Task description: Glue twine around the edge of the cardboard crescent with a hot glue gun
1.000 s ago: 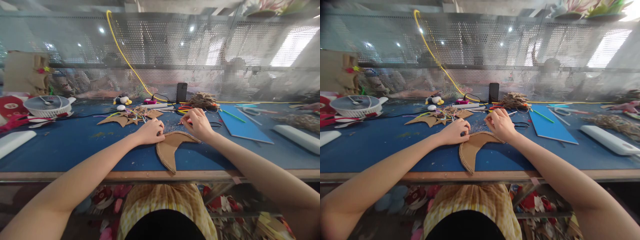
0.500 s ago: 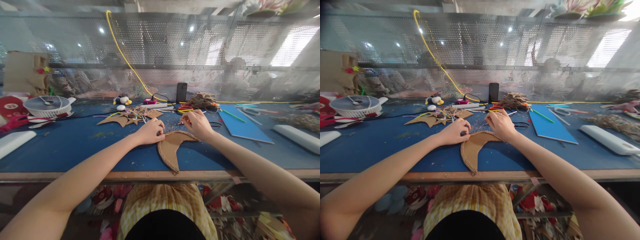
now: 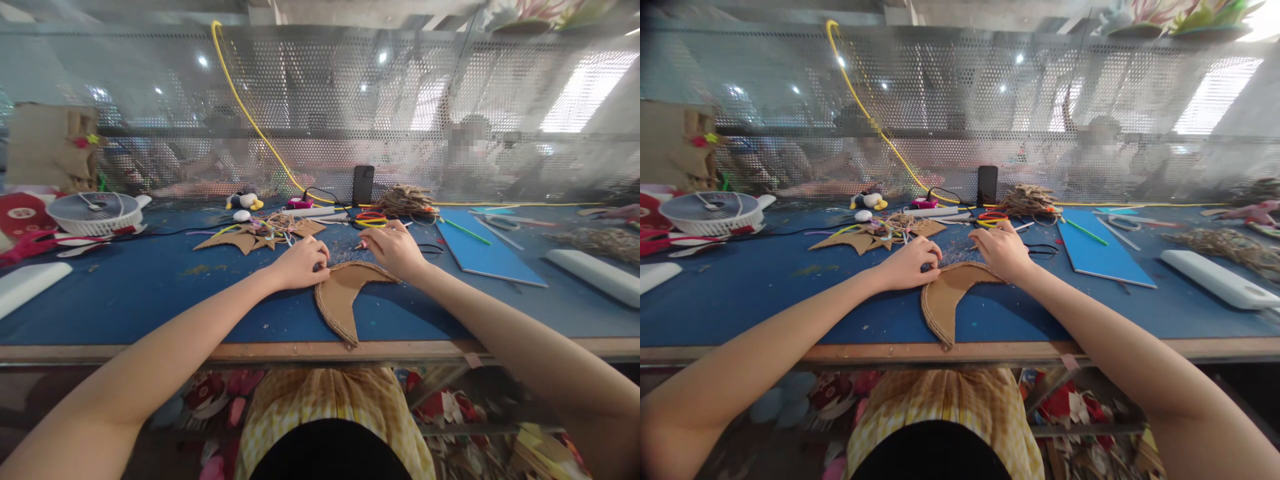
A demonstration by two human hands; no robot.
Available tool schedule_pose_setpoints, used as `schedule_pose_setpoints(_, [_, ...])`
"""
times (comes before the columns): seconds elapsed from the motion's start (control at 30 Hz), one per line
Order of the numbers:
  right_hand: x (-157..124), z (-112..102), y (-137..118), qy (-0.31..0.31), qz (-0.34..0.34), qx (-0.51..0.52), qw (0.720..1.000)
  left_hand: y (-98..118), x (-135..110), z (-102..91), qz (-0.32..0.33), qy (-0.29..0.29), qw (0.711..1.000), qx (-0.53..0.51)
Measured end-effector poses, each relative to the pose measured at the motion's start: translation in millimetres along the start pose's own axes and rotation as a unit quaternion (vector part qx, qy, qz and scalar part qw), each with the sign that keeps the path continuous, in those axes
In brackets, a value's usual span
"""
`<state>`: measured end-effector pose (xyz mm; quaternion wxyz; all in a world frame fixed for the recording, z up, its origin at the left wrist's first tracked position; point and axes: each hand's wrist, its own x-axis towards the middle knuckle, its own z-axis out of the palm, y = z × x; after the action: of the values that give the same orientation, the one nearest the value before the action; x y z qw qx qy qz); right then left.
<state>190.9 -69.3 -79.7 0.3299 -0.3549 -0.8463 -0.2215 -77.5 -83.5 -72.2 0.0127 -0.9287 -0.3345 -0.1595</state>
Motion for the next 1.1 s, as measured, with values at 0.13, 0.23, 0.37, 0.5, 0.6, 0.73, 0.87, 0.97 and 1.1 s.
schedule_pose_setpoints(0.13, [0.0,1.6,2.4,-0.007,0.019,-0.017,1.0,-0.4,0.2,0.0,0.001,0.002,1.0,-0.001])
schedule_pose_setpoints(0.23, [0.6,0.5,3.8,-0.01,0.042,-0.036,0.998,-0.2,0.1,-0.3,0.002,0.001,1.0,-0.001])
schedule_pose_setpoints(0.37, [0.9,-0.5,6.1,-0.013,0.084,-0.018,0.996,0.1,-0.3,-0.6,0.002,-0.001,1.0,-0.004])
schedule_pose_setpoints(0.5, [1.0,-1.1,8.7,-0.036,0.122,0.016,0.992,-0.3,-0.3,-0.1,0.005,0.001,1.0,-0.003])
schedule_pose_setpoints(0.6, [-0.4,-3.0,10.3,-0.039,0.162,-0.077,0.983,-0.1,-0.1,-0.3,0.003,0.001,1.0,0.001])
schedule_pose_setpoints(0.73, [-5.9,-4.3,13.9,-0.112,0.259,-0.19,0.94,1.3,0.3,-1.1,0.005,-0.001,1.0,0.007])
schedule_pose_setpoints(0.87, [-10.5,-3.2,18.8,-0.236,0.302,-0.159,0.91,1.6,0.8,-0.8,0.006,-0.001,1.0,0.01])
schedule_pose_setpoints(0.97, [-11.9,-1.7,23.1,-0.248,0.296,-0.123,0.914,1.0,1.1,0.0,0.005,-0.001,1.0,0.014])
schedule_pose_setpoints(1.1, [-13.3,1.0,27.3,-0.203,0.273,-0.074,0.938,0.5,0.8,0.0,0.005,-0.003,1.0,0.013])
